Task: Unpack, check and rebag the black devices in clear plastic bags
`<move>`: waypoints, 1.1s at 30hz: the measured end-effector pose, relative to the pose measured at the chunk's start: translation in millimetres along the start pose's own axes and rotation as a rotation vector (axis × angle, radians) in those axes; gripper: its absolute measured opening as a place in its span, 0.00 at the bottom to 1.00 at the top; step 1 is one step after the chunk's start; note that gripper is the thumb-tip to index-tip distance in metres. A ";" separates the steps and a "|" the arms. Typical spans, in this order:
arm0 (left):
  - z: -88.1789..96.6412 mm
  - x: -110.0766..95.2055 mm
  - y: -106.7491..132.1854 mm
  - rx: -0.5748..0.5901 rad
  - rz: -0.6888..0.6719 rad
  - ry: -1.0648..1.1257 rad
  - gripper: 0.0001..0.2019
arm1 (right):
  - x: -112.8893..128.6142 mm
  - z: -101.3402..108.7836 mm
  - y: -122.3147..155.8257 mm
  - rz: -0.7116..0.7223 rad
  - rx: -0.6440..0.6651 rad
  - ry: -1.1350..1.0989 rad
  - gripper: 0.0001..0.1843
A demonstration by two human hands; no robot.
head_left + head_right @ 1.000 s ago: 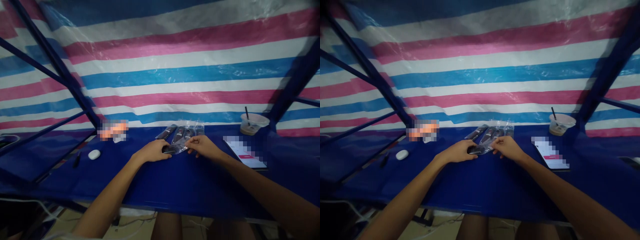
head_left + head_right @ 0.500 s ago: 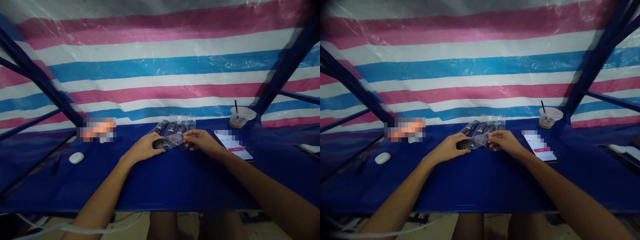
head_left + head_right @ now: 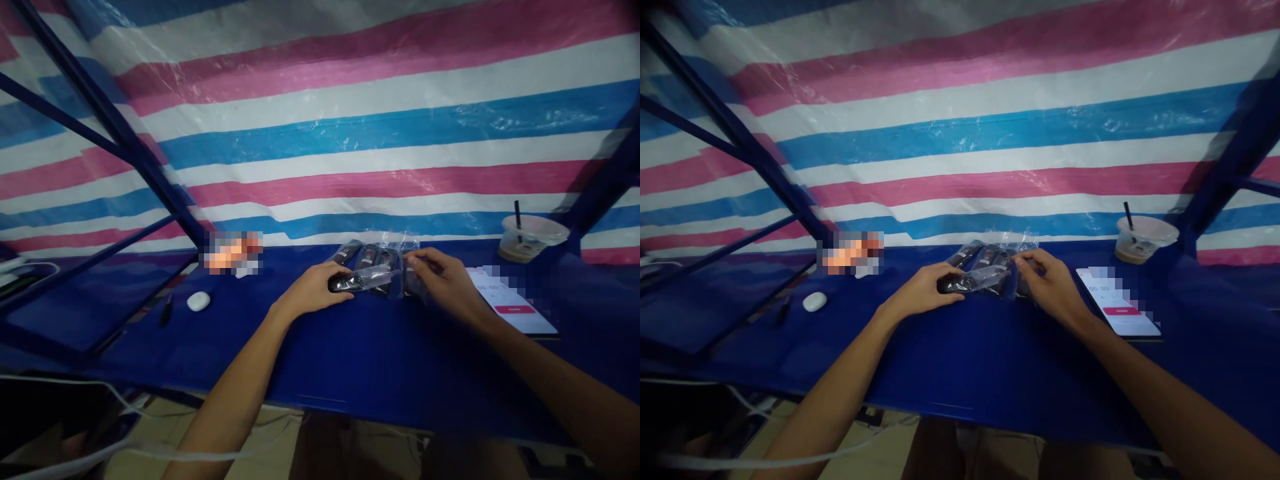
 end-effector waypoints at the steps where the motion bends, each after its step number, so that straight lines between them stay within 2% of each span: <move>1: -0.1 0.2 -0.1 -0.001 0.008 -0.003 0.23 | 7.1 1.0 2.8 0.064 -0.008 0.024 0.18; 4: -1.0 -2.3 -0.7 0.007 0.007 -0.010 0.23 | 19.1 -4.7 8.4 0.157 0.119 0.046 0.17; 9: -3.5 -12.9 -1.2 0.017 -0.031 -0.014 0.22 | 13.4 -18.8 10.3 0.144 0.366 0.082 0.20; 14: -8.9 -21.3 -1.8 0.028 -0.095 -0.036 0.22 | 5.3 -24.5 11.9 0.062 0.499 -0.007 0.26; 18: -15.2 -22.3 -2.8 0.053 -0.096 -0.054 0.21 | 2.1 -31.6 13.0 -0.011 0.605 -0.136 0.32; 26: -18.5 -22.6 -3.3 0.046 -0.091 -0.093 0.24 | -4.4 -42.6 10.7 -0.280 0.760 -0.461 0.42; 33: -23.4 -19.7 -4.7 0.083 -0.061 -0.127 0.25 | -1.9 -47.8 10.8 -0.455 0.688 -0.634 0.39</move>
Point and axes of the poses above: each hand's wrist, its own y-axis away from the middle knuckle, its own z-axis out of the back of the hand, x = y × z, the point moved 4 cm from there along -y, towards the middle knuckle, and after that the axes turned 14 degrees about x, right-handed, at the moved point
